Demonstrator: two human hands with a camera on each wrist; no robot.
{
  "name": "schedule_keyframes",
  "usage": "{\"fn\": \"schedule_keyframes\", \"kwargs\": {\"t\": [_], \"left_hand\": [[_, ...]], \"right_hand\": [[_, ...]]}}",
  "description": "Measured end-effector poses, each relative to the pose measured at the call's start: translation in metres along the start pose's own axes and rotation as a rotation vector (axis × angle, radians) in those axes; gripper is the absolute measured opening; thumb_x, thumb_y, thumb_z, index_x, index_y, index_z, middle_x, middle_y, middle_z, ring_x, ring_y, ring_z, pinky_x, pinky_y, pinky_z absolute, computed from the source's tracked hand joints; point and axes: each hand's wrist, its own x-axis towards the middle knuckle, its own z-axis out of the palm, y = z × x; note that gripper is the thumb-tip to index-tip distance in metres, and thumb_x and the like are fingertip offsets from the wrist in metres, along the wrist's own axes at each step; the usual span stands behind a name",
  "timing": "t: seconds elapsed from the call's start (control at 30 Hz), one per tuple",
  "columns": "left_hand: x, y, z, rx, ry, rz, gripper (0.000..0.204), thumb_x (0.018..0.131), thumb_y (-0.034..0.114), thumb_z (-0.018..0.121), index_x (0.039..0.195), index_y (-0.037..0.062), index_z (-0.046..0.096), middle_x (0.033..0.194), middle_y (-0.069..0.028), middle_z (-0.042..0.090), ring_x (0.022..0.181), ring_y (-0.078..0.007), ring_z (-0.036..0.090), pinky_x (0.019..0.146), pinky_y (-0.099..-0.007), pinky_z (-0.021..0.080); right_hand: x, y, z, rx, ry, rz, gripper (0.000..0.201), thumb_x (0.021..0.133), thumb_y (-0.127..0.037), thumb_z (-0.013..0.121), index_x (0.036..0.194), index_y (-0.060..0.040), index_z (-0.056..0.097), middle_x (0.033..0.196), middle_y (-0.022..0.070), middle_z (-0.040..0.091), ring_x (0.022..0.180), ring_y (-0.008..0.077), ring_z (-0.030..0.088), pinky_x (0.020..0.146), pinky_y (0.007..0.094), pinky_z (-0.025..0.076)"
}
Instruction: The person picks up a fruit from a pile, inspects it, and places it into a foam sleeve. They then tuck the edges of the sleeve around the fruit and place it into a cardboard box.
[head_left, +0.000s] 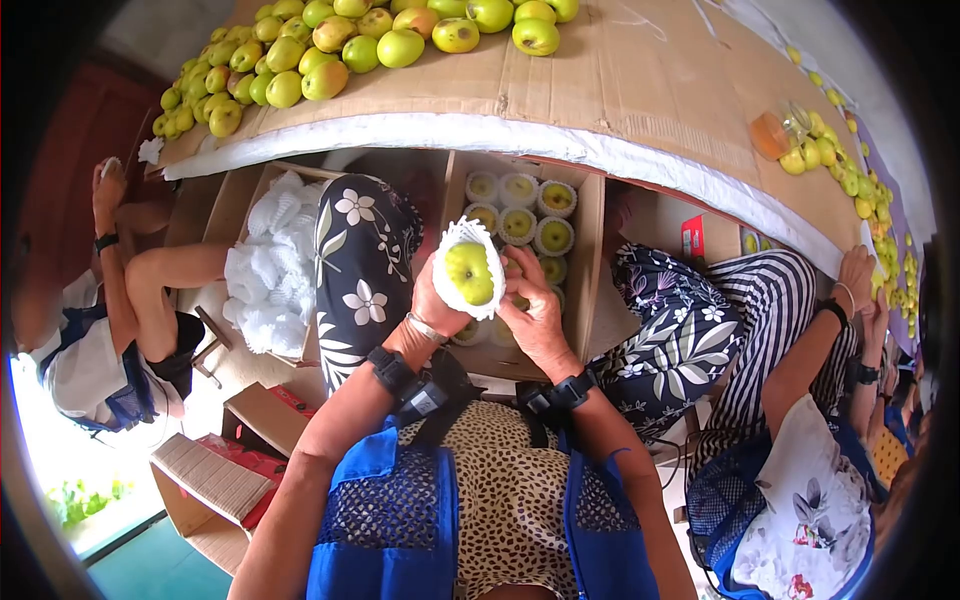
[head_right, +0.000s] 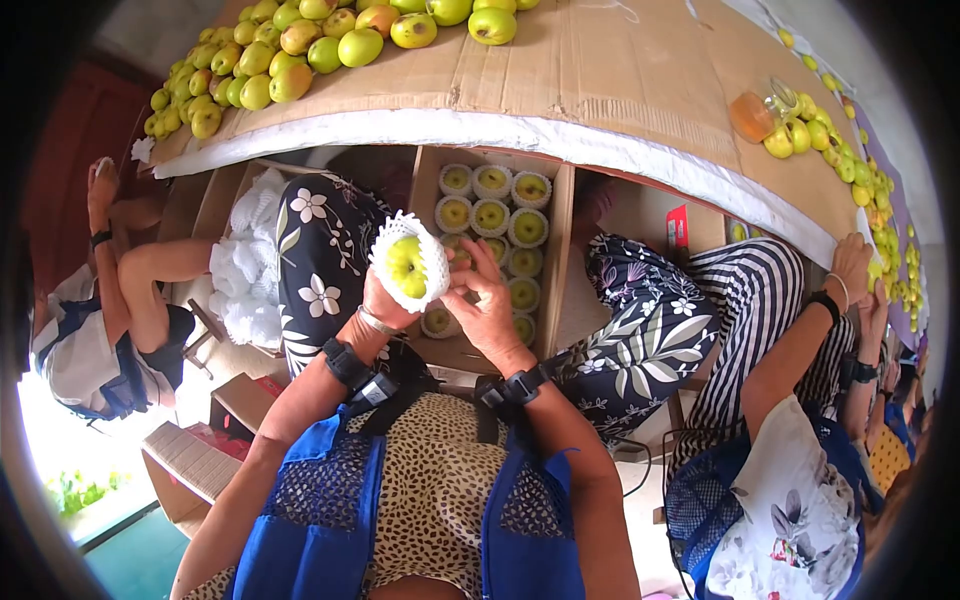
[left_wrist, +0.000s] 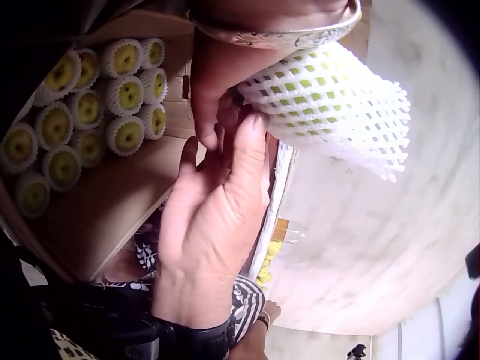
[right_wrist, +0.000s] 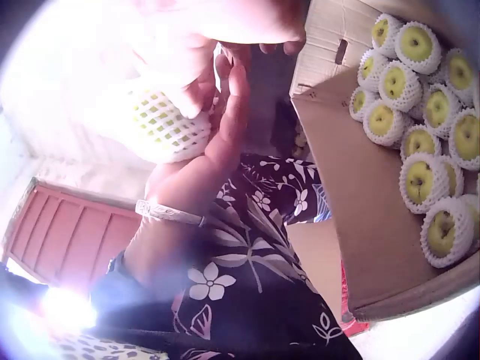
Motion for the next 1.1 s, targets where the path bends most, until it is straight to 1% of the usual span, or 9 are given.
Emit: {"fn": "schedule_keyframes", "kwargs": {"t": [0.33, 0.47, 0.6, 0.77, 0.93, 0.97, 1.0, 1.03, 1.1], "left_hand": [[0.001, -0.004, 0.006, 0.042, -0.070, -0.003, 0.046, 0.088, 0.040, 0.034, 0.115, 0.0054, 0.048, 0.109, -0.0207, 0.055, 0.099, -0.0332, 0.055, 0.085, -0.0423, 0.045], [0.002, -0.009, -0.001, 0.008, 0.126, -0.031, 0.045, 0.089, 0.036, 0.032, 0.114, 0.0027, 0.047, 0.107, -0.0197, 0.056, 0.097, -0.0303, 0.056, 0.085, -0.0401, 0.045], [0.001, -0.007, -0.003, 0.067, 0.111, -0.094, 0.043, 0.090, 0.034, 0.031, 0.114, 0.0019, 0.047, 0.105, -0.0152, 0.057, 0.095, -0.0271, 0.056, 0.086, -0.0375, 0.044], [-0.006, -0.005, 0.030, 0.346, 0.300, -0.113, 0.048, 0.088, 0.042, 0.033, 0.119, 0.0075, 0.042, 0.108, -0.0119, 0.055, 0.089, -0.0282, 0.060, 0.051, -0.0415, 0.055], [-0.002, -0.005, 0.015, 0.396, 0.348, -0.046, 0.045, 0.087, 0.042, 0.033, 0.114, 0.0082, 0.045, 0.105, -0.0087, 0.056, 0.086, -0.0259, 0.060, 0.052, -0.0402, 0.054], [0.000, -0.005, 0.005, 0.371, 0.353, -0.031, 0.044, 0.087, 0.041, 0.034, 0.114, 0.0081, 0.046, 0.105, -0.0086, 0.057, 0.085, -0.0256, 0.060, 0.052, -0.0404, 0.053], [-0.001, -0.003, 0.006, 0.345, 0.360, -0.013, 0.043, 0.087, 0.040, 0.035, 0.114, 0.0081, 0.046, 0.104, -0.0084, 0.057, 0.084, -0.0252, 0.061, 0.051, -0.0405, 0.052], [-0.002, -0.001, 0.011, 0.330, 0.414, -0.026, 0.039, 0.088, 0.035, 0.034, 0.112, 0.0067, 0.048, 0.101, -0.0085, 0.058, 0.085, -0.0227, 0.059, 0.062, -0.0380, 0.051], [0.003, -0.006, 0.010, 0.432, 0.431, 0.086, 0.040, 0.088, 0.037, 0.034, 0.109, 0.0059, 0.049, 0.095, -0.0067, 0.059, 0.081, -0.0188, 0.060, 0.060, -0.0332, 0.051]], "right_hand": [[-0.001, 0.002, 0.000, 0.141, 0.001, 0.097, 0.010, 0.067, -0.001, 0.065, 0.075, -0.0016, 0.058, 0.120, 0.0147, 0.048, 0.120, 0.0284, 0.037, 0.095, 0.0343, 0.032], [-0.004, 0.011, 0.003, 0.162, 0.034, 0.130, 0.013, 0.067, -0.001, 0.065, 0.078, -0.0014, 0.058, 0.121, 0.0134, 0.047, 0.117, 0.0271, 0.041, 0.093, 0.0326, 0.033], [-0.006, 0.007, 0.002, 0.176, 0.033, 0.157, 0.020, 0.067, -0.002, 0.065, 0.086, -0.0013, 0.059, 0.122, 0.0140, 0.046, 0.112, 0.0257, 0.046, 0.090, 0.0309, 0.037], [-0.005, 0.009, 0.001, 0.139, 0.037, 0.235, 0.029, 0.068, -0.001, 0.064, 0.096, -0.0017, 0.057, 0.117, 0.0129, 0.049, 0.105, 0.0230, 0.050, 0.085, 0.0301, 0.041], [-0.001, 0.013, -0.006, 0.212, -0.048, 0.321, 0.044, 0.068, 0.001, 0.062, 0.110, -0.0008, 0.048, 0.110, 0.0103, 0.053, 0.100, 0.0189, 0.052, 0.084, 0.0304, 0.043], [0.002, 0.014, -0.011, 0.363, -0.088, 0.414, 0.049, 0.068, 0.001, 0.062, 0.114, -0.0005, 0.044, 0.107, 0.0088, 0.054, 0.099, 0.0181, 0.052, 0.083, 0.0304, 0.043], [0.006, 0.004, -0.018, 0.568, -0.059, 0.547, 0.041, 0.071, 0.000, 0.061, 0.110, -0.0035, 0.048, 0.105, 0.0057, 0.053, 0.094, 0.0152, 0.052, 0.080, 0.0277, 0.043], [0.006, 0.010, -0.024, 0.536, 0.049, 0.521, 0.038, 0.073, 0.000, 0.060, 0.109, -0.0045, 0.049, 0.106, 0.0056, 0.053, 0.091, 0.0133, 0.052, 0.079, 0.0261, 0.043], [0.012, 0.007, -0.036, 0.462, 0.251, 0.377, 0.026, 0.077, -0.002, 0.058, 0.102, -0.0063, 0.054, 0.111, 0.0052, 0.051, 0.084, 0.0090, 0.050, 0.076, 0.0235, 0.042]]}}
